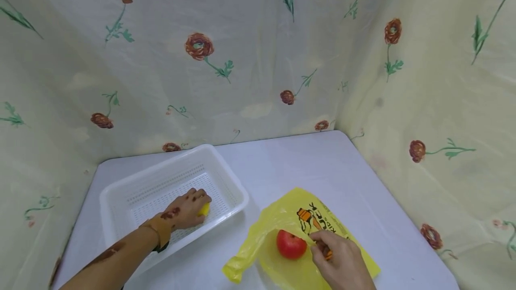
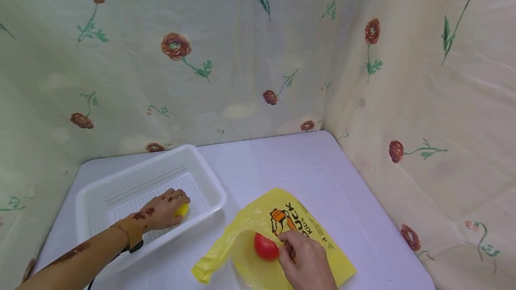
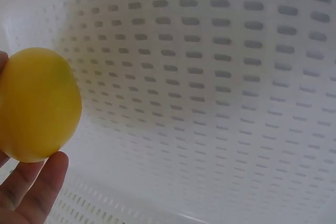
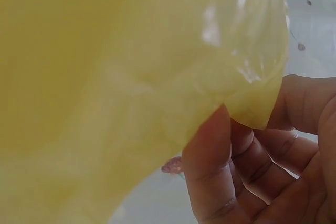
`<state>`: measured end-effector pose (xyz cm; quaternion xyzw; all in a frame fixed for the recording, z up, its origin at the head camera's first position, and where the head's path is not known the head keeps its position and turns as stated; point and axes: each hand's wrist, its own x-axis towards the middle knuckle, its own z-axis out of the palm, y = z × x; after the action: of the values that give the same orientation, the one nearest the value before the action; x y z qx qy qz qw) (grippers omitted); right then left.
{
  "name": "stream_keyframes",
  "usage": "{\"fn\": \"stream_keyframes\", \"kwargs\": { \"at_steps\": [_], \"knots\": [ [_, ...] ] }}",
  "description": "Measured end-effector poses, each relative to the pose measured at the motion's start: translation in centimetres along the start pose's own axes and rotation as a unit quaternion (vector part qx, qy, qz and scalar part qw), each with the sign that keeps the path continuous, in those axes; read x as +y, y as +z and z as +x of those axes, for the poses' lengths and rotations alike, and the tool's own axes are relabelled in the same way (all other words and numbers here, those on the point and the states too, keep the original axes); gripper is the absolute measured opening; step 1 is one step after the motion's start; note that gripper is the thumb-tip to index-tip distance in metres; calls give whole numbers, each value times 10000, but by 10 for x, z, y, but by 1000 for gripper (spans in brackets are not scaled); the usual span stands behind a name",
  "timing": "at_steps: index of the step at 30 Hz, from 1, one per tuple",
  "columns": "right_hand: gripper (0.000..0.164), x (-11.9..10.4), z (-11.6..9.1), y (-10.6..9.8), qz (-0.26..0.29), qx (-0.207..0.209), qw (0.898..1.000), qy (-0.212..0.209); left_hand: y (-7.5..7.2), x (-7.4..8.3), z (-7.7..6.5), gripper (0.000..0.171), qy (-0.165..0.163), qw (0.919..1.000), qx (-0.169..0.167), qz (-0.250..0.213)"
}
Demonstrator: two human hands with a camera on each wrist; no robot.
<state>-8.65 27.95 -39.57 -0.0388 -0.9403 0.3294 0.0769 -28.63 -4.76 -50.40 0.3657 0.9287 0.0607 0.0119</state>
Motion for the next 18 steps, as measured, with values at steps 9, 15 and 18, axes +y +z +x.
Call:
{"fn": "stream_keyframes", "kwargs": {
  "at_steps": [9, 15, 18],
  "knots": [
    [18, -1, 2, 0, -29, -53, 10000, 78, -17, -3, -8, 38, -30, 9996, 213, -177],
    [17, -1, 3, 0, -37, -190, 9997, 147, -27, -3, -13, 37, -99, 9995, 275, -144],
    [16, 0, 3, 0, -73, -166, 9998, 94, -32, -3, -13, 37, -144, 9990, 356, -226]
  ]
}}
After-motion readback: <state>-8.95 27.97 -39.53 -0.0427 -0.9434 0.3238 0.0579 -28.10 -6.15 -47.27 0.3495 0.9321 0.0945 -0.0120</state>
